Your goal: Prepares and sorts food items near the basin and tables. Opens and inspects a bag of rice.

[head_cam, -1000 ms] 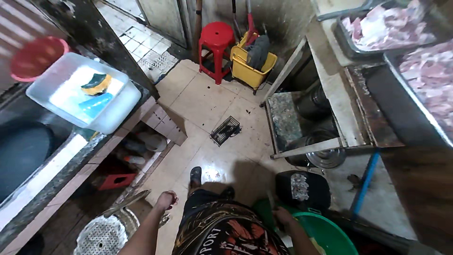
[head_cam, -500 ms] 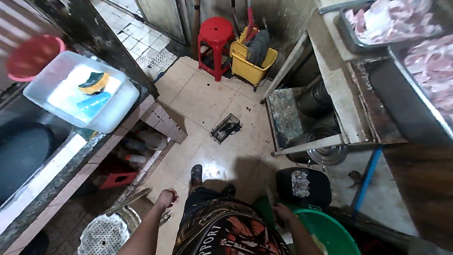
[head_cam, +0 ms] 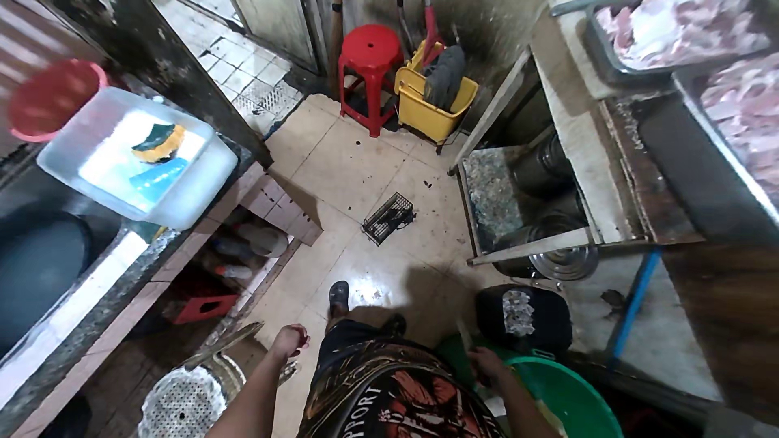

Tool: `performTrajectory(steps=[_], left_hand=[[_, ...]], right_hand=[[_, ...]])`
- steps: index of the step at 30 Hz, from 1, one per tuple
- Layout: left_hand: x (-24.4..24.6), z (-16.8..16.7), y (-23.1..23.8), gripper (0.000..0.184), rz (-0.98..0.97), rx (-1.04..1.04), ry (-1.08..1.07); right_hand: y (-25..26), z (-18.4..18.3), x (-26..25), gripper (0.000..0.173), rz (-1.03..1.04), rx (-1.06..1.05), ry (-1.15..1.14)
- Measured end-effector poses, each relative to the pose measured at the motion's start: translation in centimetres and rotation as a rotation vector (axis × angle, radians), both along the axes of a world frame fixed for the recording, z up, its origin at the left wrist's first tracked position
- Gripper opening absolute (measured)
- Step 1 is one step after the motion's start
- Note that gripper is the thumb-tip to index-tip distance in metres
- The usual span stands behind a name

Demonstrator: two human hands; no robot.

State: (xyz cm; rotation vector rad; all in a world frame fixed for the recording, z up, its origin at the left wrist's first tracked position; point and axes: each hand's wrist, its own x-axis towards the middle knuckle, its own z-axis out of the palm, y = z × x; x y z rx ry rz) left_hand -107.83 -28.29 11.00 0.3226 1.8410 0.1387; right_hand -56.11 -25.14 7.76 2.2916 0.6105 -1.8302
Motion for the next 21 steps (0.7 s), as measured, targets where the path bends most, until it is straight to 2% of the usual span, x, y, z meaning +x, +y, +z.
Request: performTrajectory(steps=[21], left_hand=[[-0.07, 0.15, 0.68, 0.018, -0.026, -0.011, 0.003]], right_hand=[[-0.33, -0.14, -0.1, 0.04, 0.001, -0.025, -0.006]])
